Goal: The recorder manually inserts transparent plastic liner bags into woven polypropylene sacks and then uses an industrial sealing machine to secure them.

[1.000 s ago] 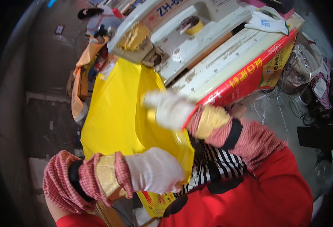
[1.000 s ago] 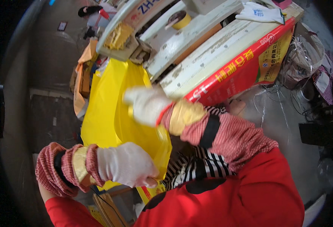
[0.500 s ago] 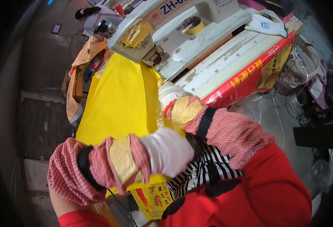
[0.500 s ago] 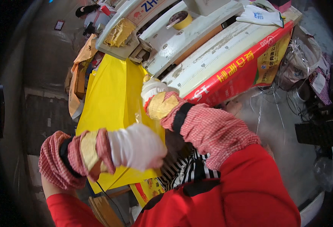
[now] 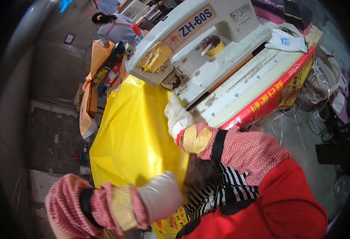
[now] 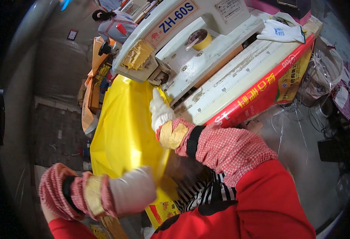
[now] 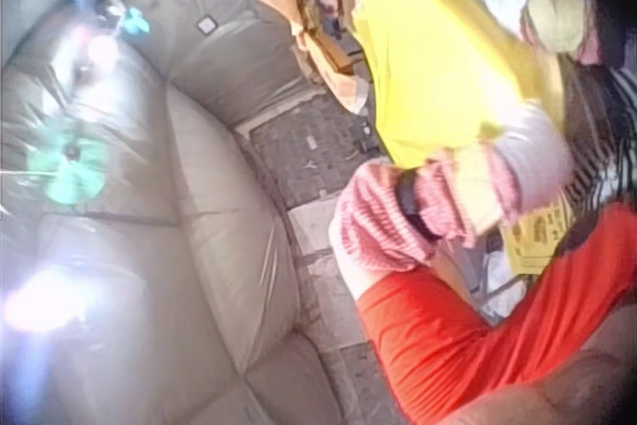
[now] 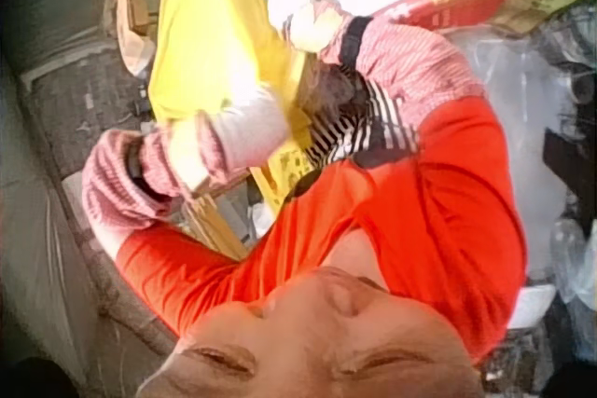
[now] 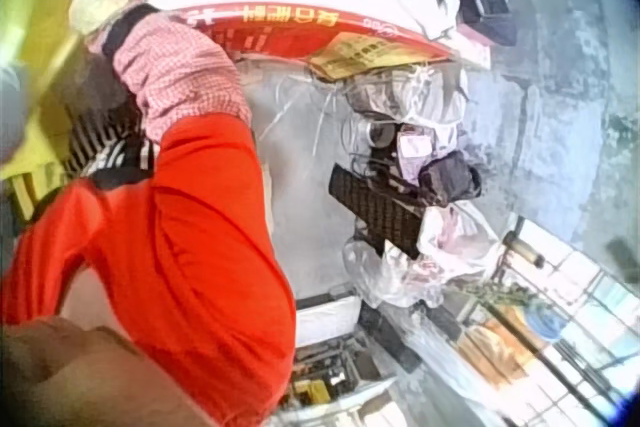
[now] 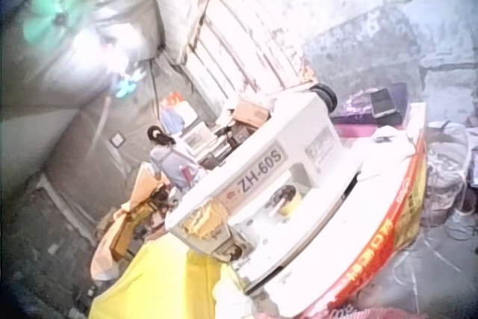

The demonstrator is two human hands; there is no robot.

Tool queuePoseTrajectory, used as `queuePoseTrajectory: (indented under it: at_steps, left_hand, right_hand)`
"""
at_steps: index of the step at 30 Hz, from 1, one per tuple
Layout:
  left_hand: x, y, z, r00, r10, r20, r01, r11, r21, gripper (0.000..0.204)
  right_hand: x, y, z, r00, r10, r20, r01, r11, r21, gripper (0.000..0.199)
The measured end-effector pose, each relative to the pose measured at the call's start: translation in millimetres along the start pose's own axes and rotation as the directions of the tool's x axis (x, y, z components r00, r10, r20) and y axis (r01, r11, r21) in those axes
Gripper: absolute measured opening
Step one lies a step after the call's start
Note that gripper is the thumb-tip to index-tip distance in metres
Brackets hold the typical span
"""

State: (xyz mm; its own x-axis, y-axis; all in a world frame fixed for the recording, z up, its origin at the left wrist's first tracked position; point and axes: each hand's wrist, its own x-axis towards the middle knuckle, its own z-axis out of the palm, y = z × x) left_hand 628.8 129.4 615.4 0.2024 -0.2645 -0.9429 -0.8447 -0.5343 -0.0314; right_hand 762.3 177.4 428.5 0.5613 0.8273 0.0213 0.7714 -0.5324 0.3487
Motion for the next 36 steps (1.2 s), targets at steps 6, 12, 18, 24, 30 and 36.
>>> queuePoseTrajectory:
  at_steps: [6,12,18,24,30,36]
  left_hand:
    - [48.5,3.0,-8.3,0.918,0.131,-0.374,-0.267,0.902,-0.34,0.015]
    - [43.9,-4.3,-8.1,0.952,0.104,-0.288,-0.232,0.857,-0.46,0.032]
    - [44.9,2.3,-19.6,0.952,0.114,-0.283,-0.224,0.892,-0.393,0.019]
    - [37.4,-22.3,-38.8,0.988,-0.027,-0.151,-0.022,0.949,-0.315,0.022]
    - [2.2,-87.4,-37.9,0.905,-0.403,-0.135,0.414,0.908,0.066,0.015]
    - [-42.4,-81.7,-3.8,0.918,-0.374,-0.135,0.394,0.9,0.188,0.017]
  right_hand:
    - [-110.0,-5.1,-8.9,0.98,-0.174,0.093,-0.012,0.418,0.908,0.036]
    - [-66.3,4.5,-4.2,0.909,0.2,-0.366,0.165,0.634,0.756,0.027]
    - [-43.7,13.7,20.4,0.926,0.372,0.059,-0.286,0.594,0.752,0.026]
    - [-0.1,-19.1,86.8,0.816,0.505,-0.282,0.551,-0.531,0.644,0.015]
    - [39.8,-41.2,126.2,0.733,0.491,-0.47,0.377,-0.869,-0.32,0.012]
    - [16.3,-54.8,112.7,0.936,0.242,-0.256,0.004,-0.733,-0.68,0.013]
